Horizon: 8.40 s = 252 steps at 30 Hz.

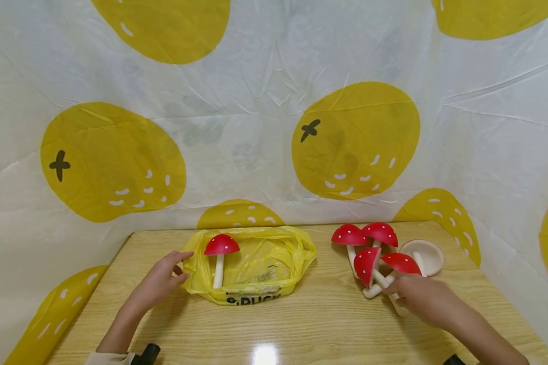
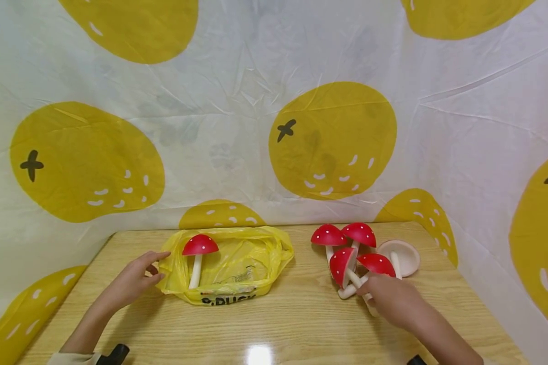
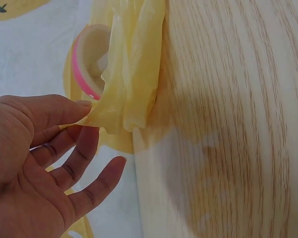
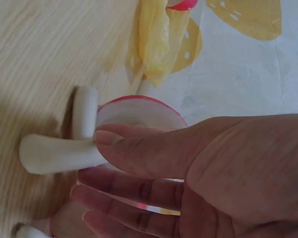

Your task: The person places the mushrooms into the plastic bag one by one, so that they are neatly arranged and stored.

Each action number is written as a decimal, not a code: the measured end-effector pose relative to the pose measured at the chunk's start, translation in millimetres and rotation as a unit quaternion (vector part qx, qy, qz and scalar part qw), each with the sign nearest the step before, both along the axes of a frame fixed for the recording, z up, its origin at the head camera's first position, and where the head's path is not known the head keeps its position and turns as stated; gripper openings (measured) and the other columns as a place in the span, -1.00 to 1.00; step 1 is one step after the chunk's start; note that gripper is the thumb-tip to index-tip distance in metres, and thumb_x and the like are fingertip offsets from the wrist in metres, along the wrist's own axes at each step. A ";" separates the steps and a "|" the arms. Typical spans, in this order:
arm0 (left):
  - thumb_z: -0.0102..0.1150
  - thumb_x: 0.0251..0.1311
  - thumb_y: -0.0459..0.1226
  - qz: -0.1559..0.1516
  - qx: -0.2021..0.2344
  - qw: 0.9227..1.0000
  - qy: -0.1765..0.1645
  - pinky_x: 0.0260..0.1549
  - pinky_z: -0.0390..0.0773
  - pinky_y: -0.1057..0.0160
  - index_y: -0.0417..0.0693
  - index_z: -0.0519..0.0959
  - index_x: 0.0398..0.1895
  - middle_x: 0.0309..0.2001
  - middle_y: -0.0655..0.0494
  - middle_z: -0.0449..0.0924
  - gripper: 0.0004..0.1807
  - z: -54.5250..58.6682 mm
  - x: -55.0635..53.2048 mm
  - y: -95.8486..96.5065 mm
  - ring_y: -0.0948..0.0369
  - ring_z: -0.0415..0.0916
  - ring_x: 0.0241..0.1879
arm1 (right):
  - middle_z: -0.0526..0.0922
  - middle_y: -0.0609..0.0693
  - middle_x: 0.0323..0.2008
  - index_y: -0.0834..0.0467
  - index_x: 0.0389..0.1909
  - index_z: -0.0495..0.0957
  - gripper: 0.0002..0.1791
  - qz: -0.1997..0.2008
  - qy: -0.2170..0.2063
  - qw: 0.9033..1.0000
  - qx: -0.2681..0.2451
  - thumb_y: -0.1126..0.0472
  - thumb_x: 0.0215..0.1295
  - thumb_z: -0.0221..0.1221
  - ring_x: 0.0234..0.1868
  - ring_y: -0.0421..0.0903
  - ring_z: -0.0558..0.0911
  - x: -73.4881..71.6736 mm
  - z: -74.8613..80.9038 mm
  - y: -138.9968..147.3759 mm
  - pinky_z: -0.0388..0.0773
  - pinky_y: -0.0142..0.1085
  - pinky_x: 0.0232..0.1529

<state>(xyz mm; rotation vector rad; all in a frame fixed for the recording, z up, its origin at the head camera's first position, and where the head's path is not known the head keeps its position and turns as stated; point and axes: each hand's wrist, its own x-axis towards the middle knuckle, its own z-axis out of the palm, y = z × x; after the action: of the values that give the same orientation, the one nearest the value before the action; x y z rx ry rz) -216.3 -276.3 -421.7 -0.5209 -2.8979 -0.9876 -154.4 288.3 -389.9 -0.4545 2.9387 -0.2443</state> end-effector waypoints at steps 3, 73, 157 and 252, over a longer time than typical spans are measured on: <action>0.28 0.23 -0.51 0.001 0.001 1.000 -0.002 -0.43 0.55 0.35 -0.37 0.45 0.33 0.08 -0.16 0.56 -0.43 0.2 0.1 0.1 0.18 0.54 -0.25 | 0.67 -0.17 -0.33 -0.07 -0.26 0.80 -0.73 0.005 0.006 1.000 -0.001 0.30 0.00 0.50 -0.40 -0.22 0.52 -0.3 -3.6 -2.0 0.46 -0.37 -0.48; 0.26 0.23 -0.51 -0.003 0.002 1.000 -0.007 -0.45 0.54 0.34 -0.37 0.45 0.33 0.02 -0.13 0.56 -0.44 -1.0 -1.9 -0.5 0.18 0.52 -0.26 | 0.61 0.20 0.12 0.21 0.23 0.59 -0.53 0.014 -0.100 0.905 -0.413 0.14 0.36 0.31 0.05 0.12 0.62 -47.2 23.8 -39.9 0.68 -0.26 -0.10; 0.28 0.24 -0.50 -0.004 -0.002 1.000 0.007 -0.45 0.54 0.35 -0.37 0.47 0.31 0.03 -0.13 0.57 -0.46 3.7 -2.8 2.2 0.17 0.53 -0.26 | 0.63 0.19 -0.10 0.31 -0.01 0.63 -0.78 -0.013 -0.150 0.829 -0.539 0.38 0.37 0.24 -0.23 -0.04 0.63 -103.4 -33.1 -256.0 0.67 0.01 -0.02; 0.25 0.26 -0.50 -0.013 -0.003 1.000 0.003 -0.48 0.54 0.34 -0.38 0.44 0.34 -0.06 -0.09 0.55 -0.45 5.1 -3.6 4.7 0.19 0.53 -0.28 | 0.72 0.08 -0.03 0.23 0.07 0.67 -0.70 -0.013 -0.029 0.954 -0.299 0.22 0.37 0.28 0.00 0.02 0.63 -64.0 3.0 -55.3 0.64 -0.08 0.04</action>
<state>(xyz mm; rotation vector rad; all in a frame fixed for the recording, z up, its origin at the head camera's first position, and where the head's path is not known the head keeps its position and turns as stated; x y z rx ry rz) -219.9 -271.7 -416.6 -0.5633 -2.8958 -0.9792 -218.4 233.0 -387.0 -0.4635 2.7640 -1.1437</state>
